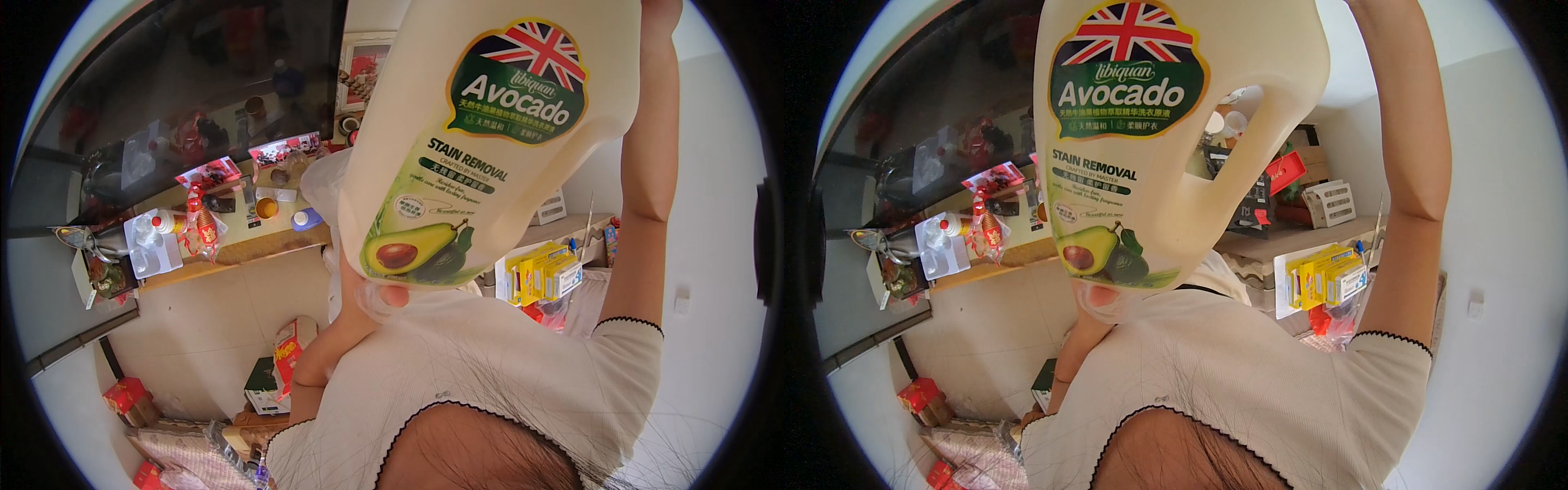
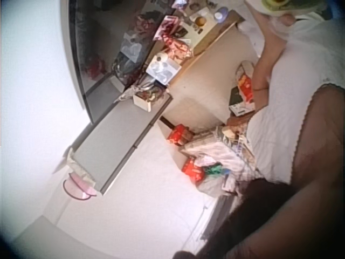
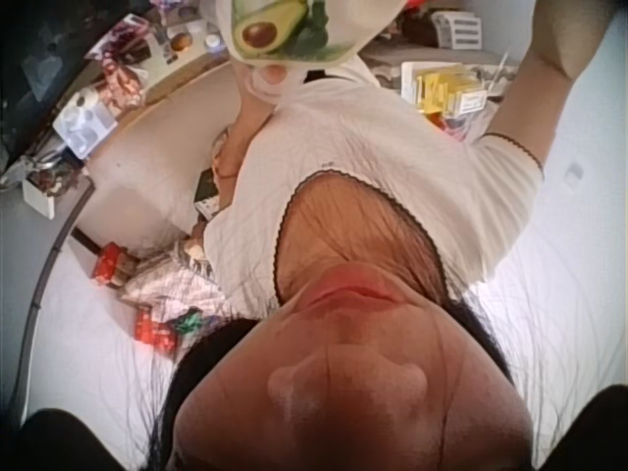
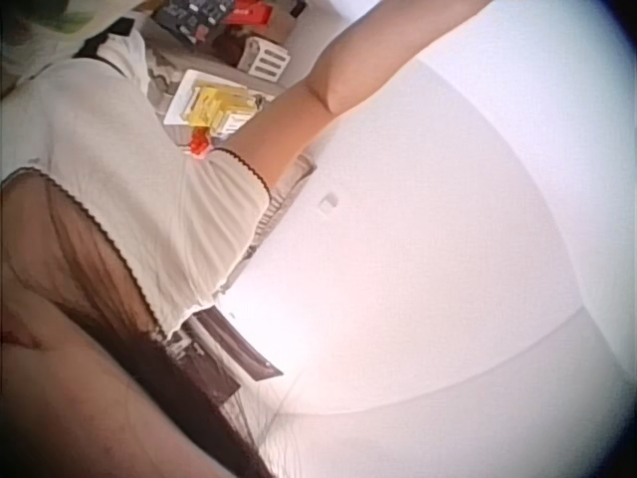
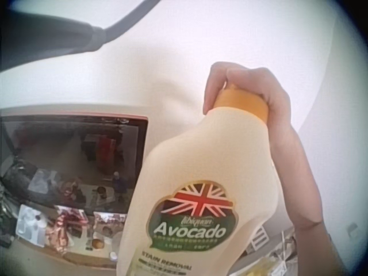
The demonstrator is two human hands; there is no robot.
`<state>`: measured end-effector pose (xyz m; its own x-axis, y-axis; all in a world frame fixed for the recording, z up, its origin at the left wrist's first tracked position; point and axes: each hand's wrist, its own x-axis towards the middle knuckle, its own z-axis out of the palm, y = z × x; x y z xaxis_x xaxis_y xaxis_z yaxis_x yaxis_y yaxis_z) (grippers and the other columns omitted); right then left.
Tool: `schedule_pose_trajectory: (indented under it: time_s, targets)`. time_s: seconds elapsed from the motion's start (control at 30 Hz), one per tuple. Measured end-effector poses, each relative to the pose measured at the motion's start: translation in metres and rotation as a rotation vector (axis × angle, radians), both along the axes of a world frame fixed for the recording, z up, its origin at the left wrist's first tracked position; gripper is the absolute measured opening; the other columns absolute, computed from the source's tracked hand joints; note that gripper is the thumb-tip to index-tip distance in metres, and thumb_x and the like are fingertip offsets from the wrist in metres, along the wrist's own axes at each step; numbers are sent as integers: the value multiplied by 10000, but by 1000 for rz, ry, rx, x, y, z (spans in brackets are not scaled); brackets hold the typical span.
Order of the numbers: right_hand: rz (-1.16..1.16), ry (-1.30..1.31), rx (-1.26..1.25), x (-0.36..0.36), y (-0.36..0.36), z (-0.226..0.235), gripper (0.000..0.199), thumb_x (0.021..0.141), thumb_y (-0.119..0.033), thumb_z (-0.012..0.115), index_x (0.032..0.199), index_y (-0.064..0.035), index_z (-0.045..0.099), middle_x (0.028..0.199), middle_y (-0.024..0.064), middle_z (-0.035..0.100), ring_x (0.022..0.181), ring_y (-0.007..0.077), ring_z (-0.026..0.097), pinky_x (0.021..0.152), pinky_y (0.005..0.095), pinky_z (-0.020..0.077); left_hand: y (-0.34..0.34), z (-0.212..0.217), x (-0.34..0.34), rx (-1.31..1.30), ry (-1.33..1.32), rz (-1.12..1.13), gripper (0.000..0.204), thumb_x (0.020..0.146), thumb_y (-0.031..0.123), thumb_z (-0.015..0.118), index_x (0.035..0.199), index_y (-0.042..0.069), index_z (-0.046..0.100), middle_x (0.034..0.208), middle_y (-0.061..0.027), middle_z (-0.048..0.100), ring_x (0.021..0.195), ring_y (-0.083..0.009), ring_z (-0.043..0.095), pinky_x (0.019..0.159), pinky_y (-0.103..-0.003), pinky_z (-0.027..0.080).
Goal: The person picks up and moves various objects on a cluttered surface, including a bowl of seeds, a bottle of cleaner, a bag of cables, and a kitchen cleaver.
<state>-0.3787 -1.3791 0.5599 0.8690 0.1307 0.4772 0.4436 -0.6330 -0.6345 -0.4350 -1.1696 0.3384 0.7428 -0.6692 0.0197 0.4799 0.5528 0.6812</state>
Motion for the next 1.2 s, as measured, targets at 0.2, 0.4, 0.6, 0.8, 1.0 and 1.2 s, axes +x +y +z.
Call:
schedule_pose_trajectory:
  time_s: [0.2, 0.4, 0.6, 0.8, 1.0, 1.2]
  targets:
    - [272, -322, -380, 6, -11, -2, 311, 794, -208, 302, 678, 11, 490, 641, 117, 488, 533, 138, 467, 472, 201, 369, 1, -4, -3, 3, 20, 19, 969, 448, 461, 711, 1160, 4, 239, 1105, -81, 395, 998, -156, 412, 837, -270, 338]
    - [434, -562, -436, 13, -19, -9, 271, 814, -143, 290, 725, 12, 494, 662, 134, 493, 546, 141, 472, 462, 196, 372, 5, -1, -7, 100, 277, -33, 875, 516, 386, 711, 1162, 24, 246, 1109, -76, 393, 992, -153, 414, 833, -266, 340]
    - [184, -143, -165, -3, -6, -3, 407, 778, -289, 269, 639, 20, 493, 615, 104, 496, 525, 125, 463, 475, 188, 354, 8, 4, -5, 134, 160, -9, 758, 600, 309, 685, 1158, 32, 254, 1106, -79, 394, 989, -150, 417, 825, -263, 346]
    - [1, -11, -52, -9, 3, -2, 389, 737, -315, 324, 609, 9, 496, 576, 74, 487, 543, 125, 472, 477, 200, 355, 8, 3, -5, 159, 117, -1, 624, 666, 233, 635, 1138, 33, 280, 1087, -91, 410, 977, -158, 433, 813, -270, 367]
    - [-149, -73, -121, -26, -5, -13, 315, 647, -295, 442, 674, 11, 510, 644, 70, 494, 613, 146, 488, 523, 229, 368, -2, -37, 0, -130, 38, -179, 454, 732, 115, 546, 1106, 3, 315, 975, -120, 487, 820, -171, 536, 708, -259, 414]
    - [-26, -31, -577, -53, 19, -50, 202, 572, -167, 494, 664, 13, 503, 579, 93, 491, 524, 194, 475, 496, 249, 363, 8, -77, 9, 519, -282, -486, 336, 698, 56, 506, 1028, 41, 448, 889, -82, 513, 828, -155, 487, 723, -252, 387]
